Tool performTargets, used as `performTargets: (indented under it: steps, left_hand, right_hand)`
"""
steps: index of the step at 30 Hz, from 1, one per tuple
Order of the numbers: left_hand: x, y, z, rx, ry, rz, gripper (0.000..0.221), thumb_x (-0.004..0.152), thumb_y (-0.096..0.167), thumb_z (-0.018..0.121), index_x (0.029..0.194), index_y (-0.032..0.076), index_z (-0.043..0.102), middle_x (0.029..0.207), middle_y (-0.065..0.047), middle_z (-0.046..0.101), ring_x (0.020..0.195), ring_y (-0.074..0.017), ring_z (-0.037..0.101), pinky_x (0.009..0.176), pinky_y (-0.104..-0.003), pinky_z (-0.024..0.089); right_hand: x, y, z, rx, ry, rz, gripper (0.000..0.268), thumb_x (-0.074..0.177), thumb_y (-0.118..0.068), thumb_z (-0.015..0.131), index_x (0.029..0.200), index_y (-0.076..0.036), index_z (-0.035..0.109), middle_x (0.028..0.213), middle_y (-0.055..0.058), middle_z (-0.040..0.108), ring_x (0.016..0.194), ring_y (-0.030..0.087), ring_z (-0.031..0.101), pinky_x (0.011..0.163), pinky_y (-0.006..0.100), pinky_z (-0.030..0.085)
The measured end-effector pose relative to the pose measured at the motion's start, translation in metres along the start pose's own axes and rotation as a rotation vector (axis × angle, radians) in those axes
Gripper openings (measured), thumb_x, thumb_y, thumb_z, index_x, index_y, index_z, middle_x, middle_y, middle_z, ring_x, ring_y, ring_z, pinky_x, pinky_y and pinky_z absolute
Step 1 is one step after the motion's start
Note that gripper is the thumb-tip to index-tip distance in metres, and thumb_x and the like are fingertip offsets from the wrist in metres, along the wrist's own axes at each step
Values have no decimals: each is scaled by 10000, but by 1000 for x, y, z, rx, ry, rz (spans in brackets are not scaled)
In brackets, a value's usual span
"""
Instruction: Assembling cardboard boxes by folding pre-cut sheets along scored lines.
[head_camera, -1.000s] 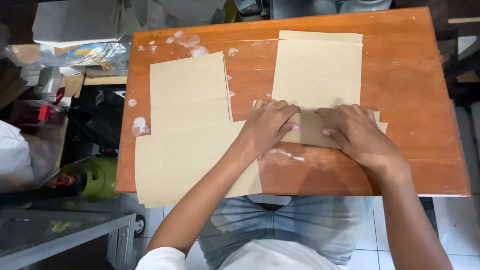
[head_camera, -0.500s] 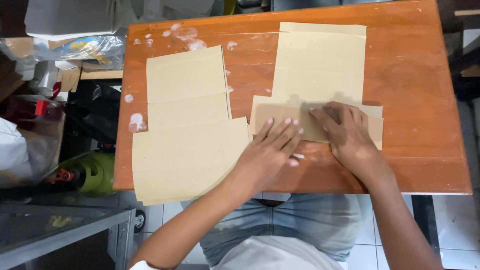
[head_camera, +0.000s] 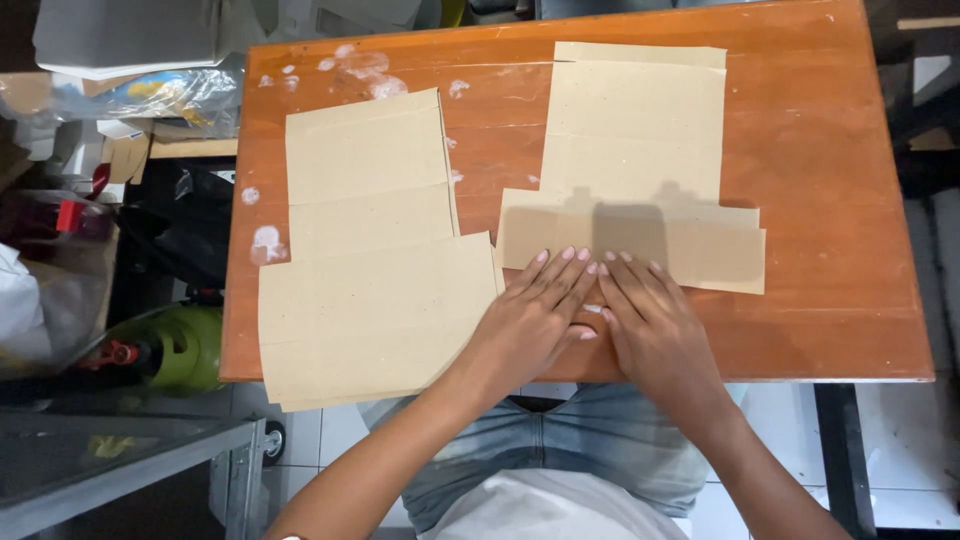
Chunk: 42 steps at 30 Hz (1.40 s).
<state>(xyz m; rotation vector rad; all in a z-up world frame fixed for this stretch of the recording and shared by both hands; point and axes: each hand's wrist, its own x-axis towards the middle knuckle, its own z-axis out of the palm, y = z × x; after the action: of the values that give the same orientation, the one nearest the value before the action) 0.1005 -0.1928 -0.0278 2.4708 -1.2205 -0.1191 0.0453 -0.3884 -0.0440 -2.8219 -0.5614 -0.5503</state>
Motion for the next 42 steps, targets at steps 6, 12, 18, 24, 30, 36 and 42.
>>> performTargets:
  steps: [6, 12, 18, 24, 30, 36, 42]
  left_hand:
    - [10, -36, -26, -51, 31, -38, 413, 971, 217, 630, 1348, 49, 653, 1343, -175, 676, 1359, -328, 564, 1222, -514, 315]
    - [-28, 19, -28, 48, 151, -14, 664, 873, 247, 756, 1479, 89, 537, 1508, -269, 502, 1463, -480, 378, 1224, -655, 194]
    - [-97, 4, 8, 83, 104, 81, 741, 928, -105, 534, 1584, 202, 375, 1671, -64, 327, 1555, -279, 312, 1262, -553, 223]
    - [-119, -20, -17, 60, 141, 56, 531, 1002, -56, 452, 1515, 80, 455, 1570, -61, 488, 1493, -264, 403, 1254, -516, 250]
    - [-97, 4, -41, -12, 436, 90, 250, 1025, 101, 600, 1228, -6, 700, 1283, -141, 702, 1251, -291, 636, 1139, -492, 454]
    - [-54, 14, 13, 43, 289, -118, 530, 1077, 344, 509, 1505, 32, 496, 1507, -186, 544, 1456, -279, 448, 1251, -456, 260]
    - [-50, 18, 6, 32, 235, -183, 494, 1055, 262, 553, 1494, 39, 513, 1466, -181, 586, 1456, -264, 451, 1248, -410, 268]
  right_hand:
    - [2, 6, 5, 35, -76, 110, 362, 1021, -307, 597, 1288, -89, 709, 1317, 67, 684, 1321, 244, 598, 1173, 428, 426]
    - [23, 28, 16, 132, -100, 104, 200, 975, -353, 678, 1003, -161, 728, 890, -23, 619, 987, 211, 654, 948, 345, 516]
    - [18, 24, 9, 212, -9, 22, 235, 1037, -231, 615, 1205, -128, 742, 951, 42, 594, 868, 276, 520, 859, 429, 458]
    - [6, 4, 3, 370, 16, -4, 315, 1017, 10, 560, 1283, -103, 684, 1348, 179, 651, 1266, 398, 598, 1078, 525, 465]
    - [-7, -26, 2, 318, -27, -60, 395, 1066, -185, 505, 1434, -49, 552, 1513, 129, 557, 1447, 342, 501, 1252, 574, 335]
    - [-7, -28, -9, 287, -66, 30, 417, 1012, -287, 597, 1395, -131, 642, 1487, 81, 604, 1411, 292, 511, 1239, 473, 302]
    - [-9, -55, -11, 215, 59, 1, 436, 970, -295, 669, 1350, -80, 666, 1412, 100, 660, 1361, 274, 574, 1199, 422, 404]
